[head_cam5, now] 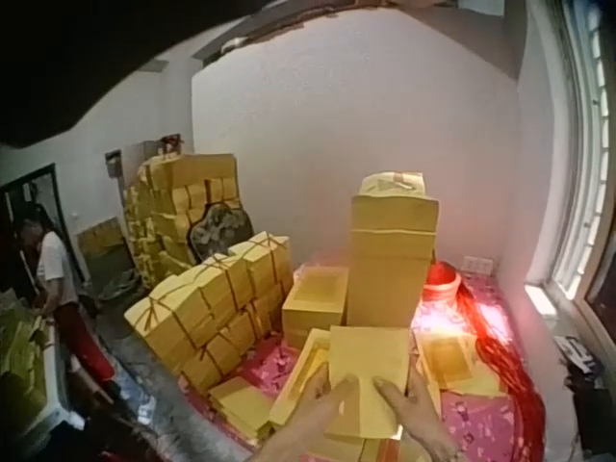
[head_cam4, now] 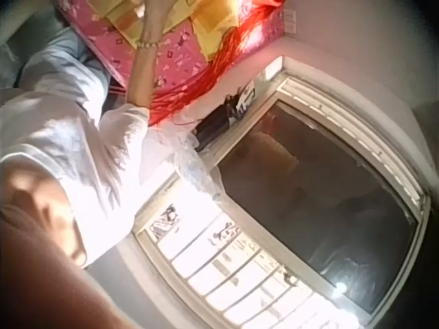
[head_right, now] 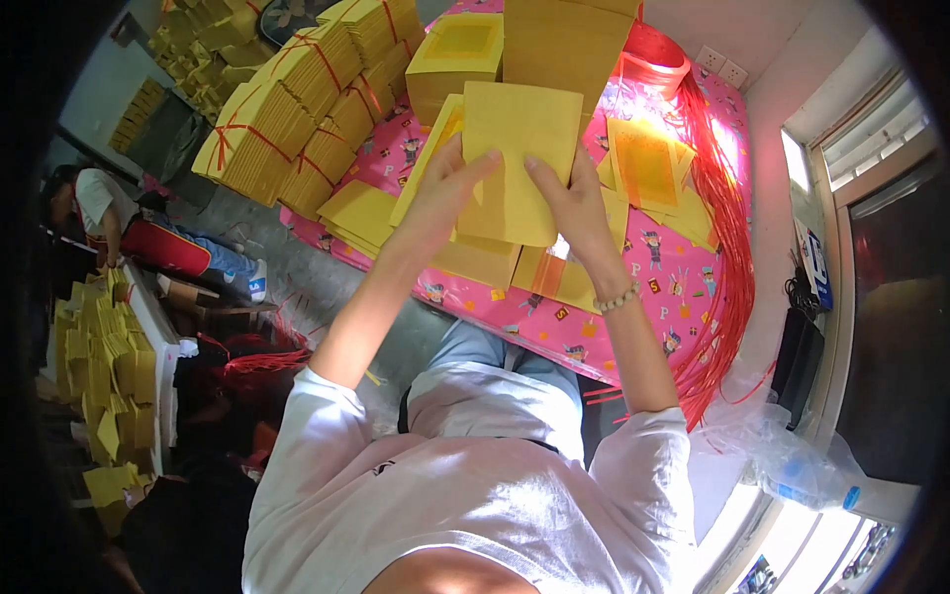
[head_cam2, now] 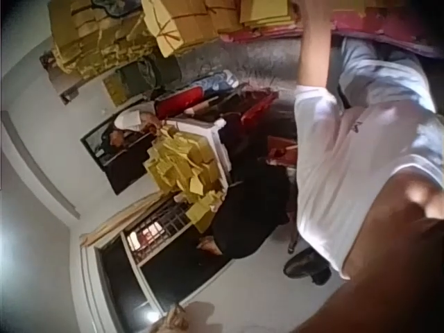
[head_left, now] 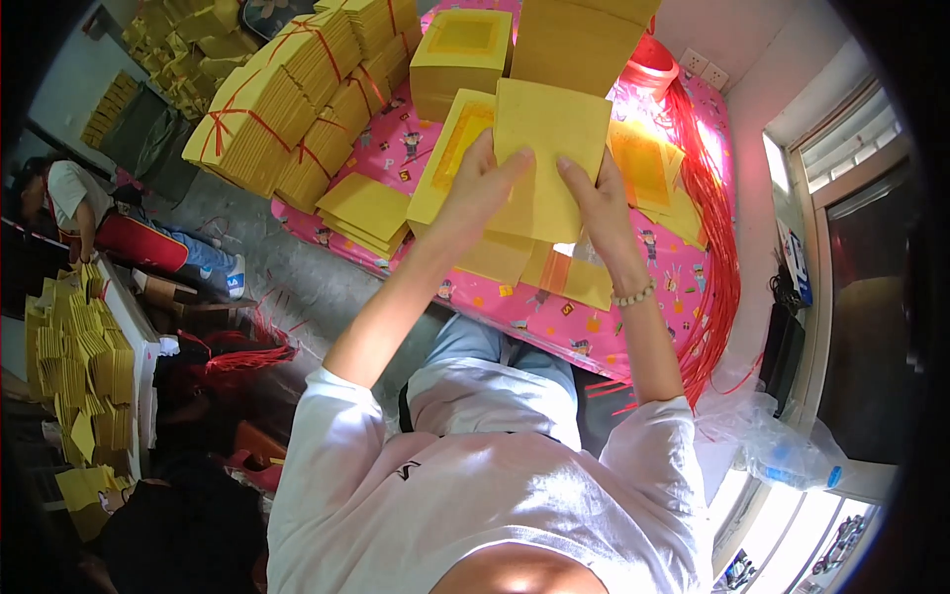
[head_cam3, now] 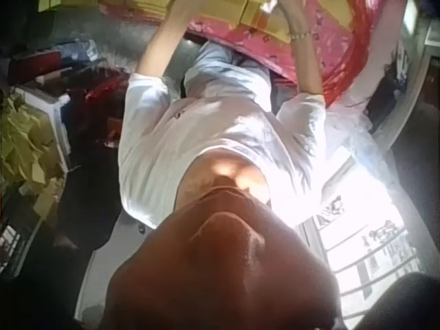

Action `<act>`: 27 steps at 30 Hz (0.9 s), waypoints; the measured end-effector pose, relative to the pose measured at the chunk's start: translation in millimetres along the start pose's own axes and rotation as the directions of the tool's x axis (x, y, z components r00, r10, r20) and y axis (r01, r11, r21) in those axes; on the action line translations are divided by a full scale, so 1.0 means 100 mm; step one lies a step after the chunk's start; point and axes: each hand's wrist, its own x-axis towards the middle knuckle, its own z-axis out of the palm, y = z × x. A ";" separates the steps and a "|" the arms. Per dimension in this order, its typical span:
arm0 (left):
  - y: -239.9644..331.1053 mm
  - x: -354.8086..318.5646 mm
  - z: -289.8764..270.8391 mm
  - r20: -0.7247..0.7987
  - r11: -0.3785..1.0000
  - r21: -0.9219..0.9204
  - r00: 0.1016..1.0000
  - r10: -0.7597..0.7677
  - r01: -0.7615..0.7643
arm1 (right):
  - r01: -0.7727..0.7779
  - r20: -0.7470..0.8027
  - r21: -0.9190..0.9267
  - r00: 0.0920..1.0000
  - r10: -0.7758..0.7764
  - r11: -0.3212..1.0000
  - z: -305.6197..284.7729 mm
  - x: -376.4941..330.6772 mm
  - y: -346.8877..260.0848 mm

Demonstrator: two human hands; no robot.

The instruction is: Sorting and inspecting stacks of yellow joss paper.

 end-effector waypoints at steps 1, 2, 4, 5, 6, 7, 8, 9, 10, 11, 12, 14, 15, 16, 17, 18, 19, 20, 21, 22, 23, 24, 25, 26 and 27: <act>-0.02 -0.04 0.04 -0.048 0.996 0.050 0.996 0.070 -0.067 | 0.015 -0.021 -0.004 1.000 -0.015 1.000 0.01 -0.02 0.01; -0.07 -0.06 0.08 -0.045 0.996 0.050 0.996 0.074 -0.072 | 0.030 -0.042 -0.007 0.999 -0.030 1.000 0.01 -0.05 0.01; -0.17 -0.07 0.11 -0.039 0.952 0.070 0.952 0.303 -0.300 | 0.038 -0.057 -0.024 0.998 -0.040 0.999 0.02 -0.10 0.02; -0.20 -0.08 0.11 -0.038 0.950 0.070 0.951 0.307 -0.304 | 0.041 -0.074 -0.040 0.996 -0.044 0.998 0.03 -0.12 0.03; -0.22 -0.09 0.12 -0.028 0.937 0.085 0.939 0.343 -0.339 | 0.044 -0.077 -0.043 0.996 -0.047 0.998 0.01 -0.14 0.04; -0.23 -0.10 0.14 -0.017 0.922 0.099 0.926 0.378 -0.374 | 0.068 -0.076 -0.033 0.995 -0.071 0.997 0.00 -0.16 0.06; -0.24 -0.12 0.16 -0.013 0.922 0.097 0.926 0.378 -0.375 | 0.092 -0.077 -0.023 0.993 -0.093 0.995 -0.01 -0.18 0.06; -0.22 -0.16 0.18 -0.021 0.919 0.061 0.920 0.392 -0.390 | 0.093 -0.076 -0.023 0.993 -0.095 0.995 -0.01 -0.20 0.06; -0.20 -0.17 0.20 -0.029 0.915 0.025 0.914 0.404 -0.404 | 0.089 -0.085 -0.032 0.992 -0.091 0.996 -0.01 -0.23 0.05; -0.19 -0.18 0.19 -0.029 0.914 0.025 0.914 0.404 -0.404 | 0.084 -0.094 -0.042 0.992 -0.088 0.996 -0.01 -0.25 0.05; -0.18 -0.20 0.17 -0.009 0.931 0.015 0.931 0.365 -0.365 | 0.085 -0.095 -0.043 0.992 -0.089 0.995 -0.01 -0.27 0.05; -0.15 -0.21 0.13 0.012 0.946 0.005 0.946 0.325 -0.325 | 0.107 -0.062 -0.032 0.992 -0.108 0.994 -0.03 -0.30 0.04; -0.15 -0.22 0.10 0.031 0.956 -0.004 0.955 0.294 -0.294 | 0.106 -0.063 -0.032 0.992 -0.108 0.994 -0.03 -0.31 0.05; -0.15 -0.23 0.09 0.049 0.965 -0.011 0.964 0.263 -0.263 | 0.115 -0.051 -0.068 0.992 -0.119 0.991 -0.04 -0.33 0.05; -0.15 -0.23 0.10 0.049 0.965 -0.011 0.964 0.263 -0.262 | 0.125 -0.038 -0.103 0.991 -0.129 0.987 -0.05 -0.34 0.05; -0.14 -0.24 0.13 0.036 0.962 -0.007 0.961 0.274 -0.274 | 0.125 -0.038 -0.103 0.991 -0.129 0.987 -0.05 -0.35 0.05; -0.14 -0.24 0.14 0.023 0.958 -0.004 0.958 0.285 -0.285 | 0.115 -0.034 -0.092 0.992 -0.118 0.989 -0.05 -0.36 0.04; -0.14 -0.25 0.13 0.024 0.958 -0.004 0.958 0.286 -0.286 | 0.104 -0.030 -0.081 0.994 -0.107 0.991 -0.06 -0.37 0.03; -0.16 -0.25 0.12 0.042 0.959 -0.016 0.958 0.285 -0.284 | 0.105 -0.030 -0.081 0.994 -0.108 0.991 -0.07 -0.37 0.03; -0.17 -0.26 0.11 0.061 0.959 -0.028 0.957 0.284 -0.283 | 0.083 0.000 -0.062 0.997 -0.083 0.995 -0.10 -0.37 0.03; -0.17 -0.26 0.10 0.061 0.958 -0.028 0.957 0.285 -0.284 | 0.060 0.032 -0.044 0.998 -0.059 0.997 -0.12 -0.36 0.03; -0.17 -0.27 0.10 0.065 0.952 -0.019 0.950 0.306 -0.305 | 0.060 0.031 -0.044 0.998 -0.059 0.997 -0.13 -0.37 0.03; -0.18 -0.28 0.10 0.068 0.945 -0.011 0.943 0.327 -0.327 | 0.043 0.050 -0.047 0.998 -0.041 0.998 -0.14 -0.37 0.02; -0.18 -0.29 0.11 0.068 0.945 -0.011 0.943 0.326 -0.326 | 0.026 0.068 -0.050 0.997 -0.023 0.998 -0.14 -0.37 0.02; -0.18 -0.31 0.12 0.063 0.942 -0.004 0.940 0.335 -0.336 | 0.026 0.067 -0.050 0.997 -0.023 0.998 -0.14 -0.36 0.00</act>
